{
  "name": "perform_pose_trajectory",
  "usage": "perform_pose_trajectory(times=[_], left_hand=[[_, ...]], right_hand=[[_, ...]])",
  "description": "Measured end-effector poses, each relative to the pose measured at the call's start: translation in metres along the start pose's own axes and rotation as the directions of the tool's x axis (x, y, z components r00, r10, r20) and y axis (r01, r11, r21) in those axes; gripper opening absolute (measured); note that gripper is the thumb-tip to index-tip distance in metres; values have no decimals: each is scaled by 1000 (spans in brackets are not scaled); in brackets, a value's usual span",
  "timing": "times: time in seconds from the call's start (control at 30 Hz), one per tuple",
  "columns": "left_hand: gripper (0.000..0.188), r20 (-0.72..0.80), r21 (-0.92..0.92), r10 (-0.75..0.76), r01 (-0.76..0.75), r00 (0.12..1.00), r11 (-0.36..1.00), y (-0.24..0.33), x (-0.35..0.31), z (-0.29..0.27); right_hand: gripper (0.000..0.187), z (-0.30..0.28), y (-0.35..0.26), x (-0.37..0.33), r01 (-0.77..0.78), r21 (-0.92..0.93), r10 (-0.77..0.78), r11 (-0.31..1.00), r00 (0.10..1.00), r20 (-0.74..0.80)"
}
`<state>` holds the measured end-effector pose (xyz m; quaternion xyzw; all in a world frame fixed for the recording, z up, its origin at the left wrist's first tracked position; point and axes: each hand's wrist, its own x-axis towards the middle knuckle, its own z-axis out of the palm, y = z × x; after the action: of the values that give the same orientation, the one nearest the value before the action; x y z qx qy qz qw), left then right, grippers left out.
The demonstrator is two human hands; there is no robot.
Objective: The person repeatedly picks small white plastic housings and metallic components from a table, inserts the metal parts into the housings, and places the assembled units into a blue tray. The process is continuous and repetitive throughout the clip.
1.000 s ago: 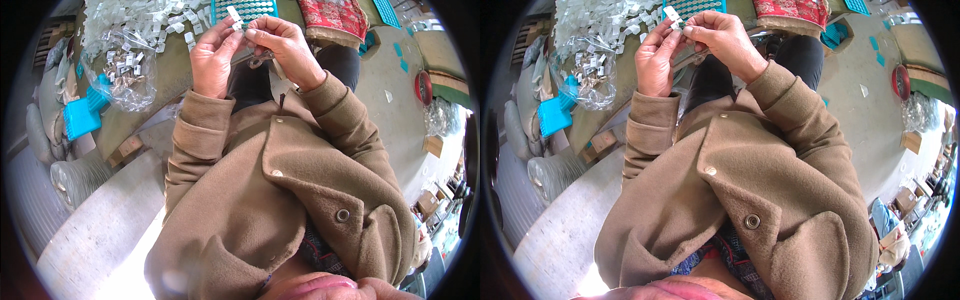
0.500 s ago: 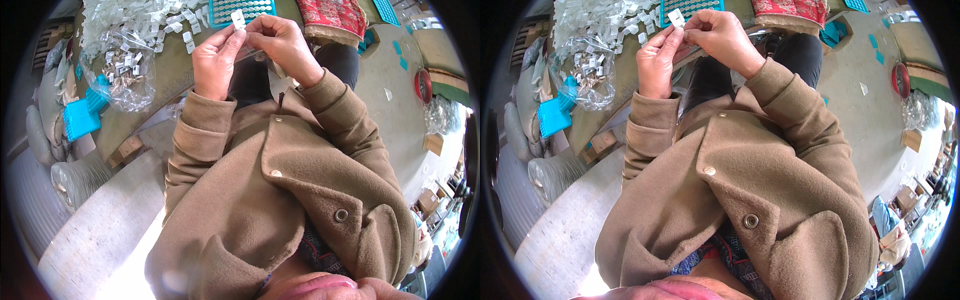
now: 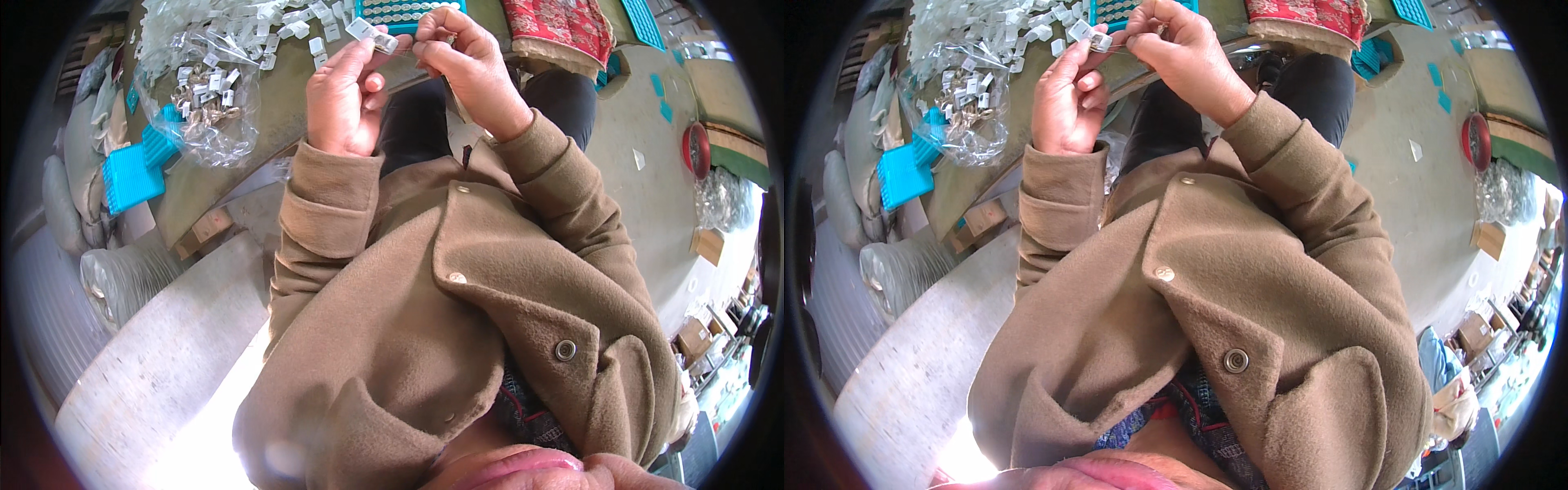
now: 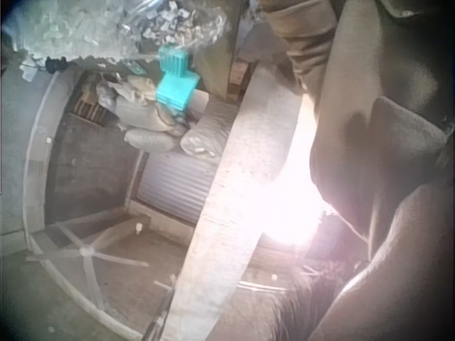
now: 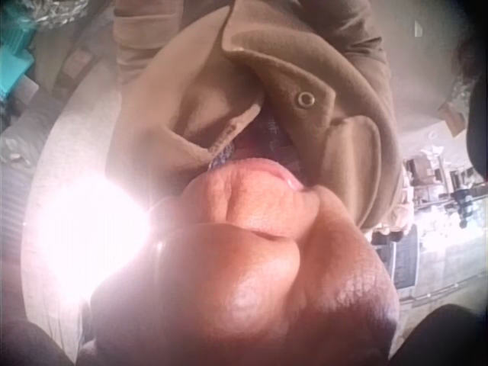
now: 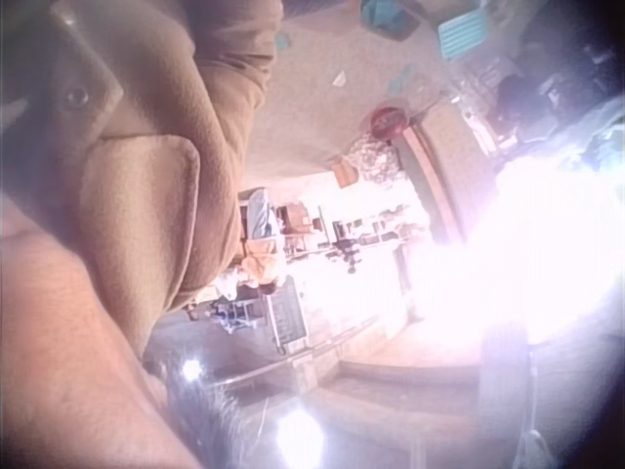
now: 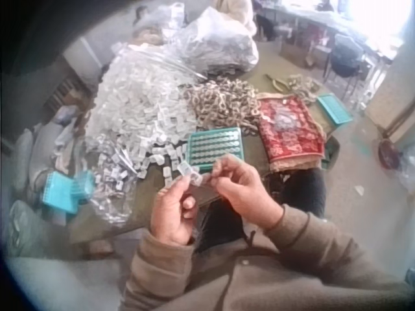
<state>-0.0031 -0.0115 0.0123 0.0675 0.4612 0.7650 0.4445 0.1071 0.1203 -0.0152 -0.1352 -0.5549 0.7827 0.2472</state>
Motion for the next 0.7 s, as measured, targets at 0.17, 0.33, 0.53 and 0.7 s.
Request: perform_pose_trajectory(times=[0.17, 0.33, 0.53, 0.7], left_hand=[[29, 154, -442, -221, 267, 963, 856, -1, 3, -6], [22, 162, -600, -336, 363, 928, 713, -2, 6, -16], [23, 32, -397, -232, 225, 972, 890, -4, 9, -29], [21, -104, -59, -53, 47, 993, 997, -7, 7, -35]], right_hand=[[9, -1, 6, 1, -229, 588, 132, 775, 970, 204], [7, 4, 9, 0, -192, 479, 185, 856, 981, 64], [9, -6, 3, -10, 65, -409, -81, 910, 997, -22], [12, -27, -9, 1, 106, -760, -322, 641, 936, -140]])
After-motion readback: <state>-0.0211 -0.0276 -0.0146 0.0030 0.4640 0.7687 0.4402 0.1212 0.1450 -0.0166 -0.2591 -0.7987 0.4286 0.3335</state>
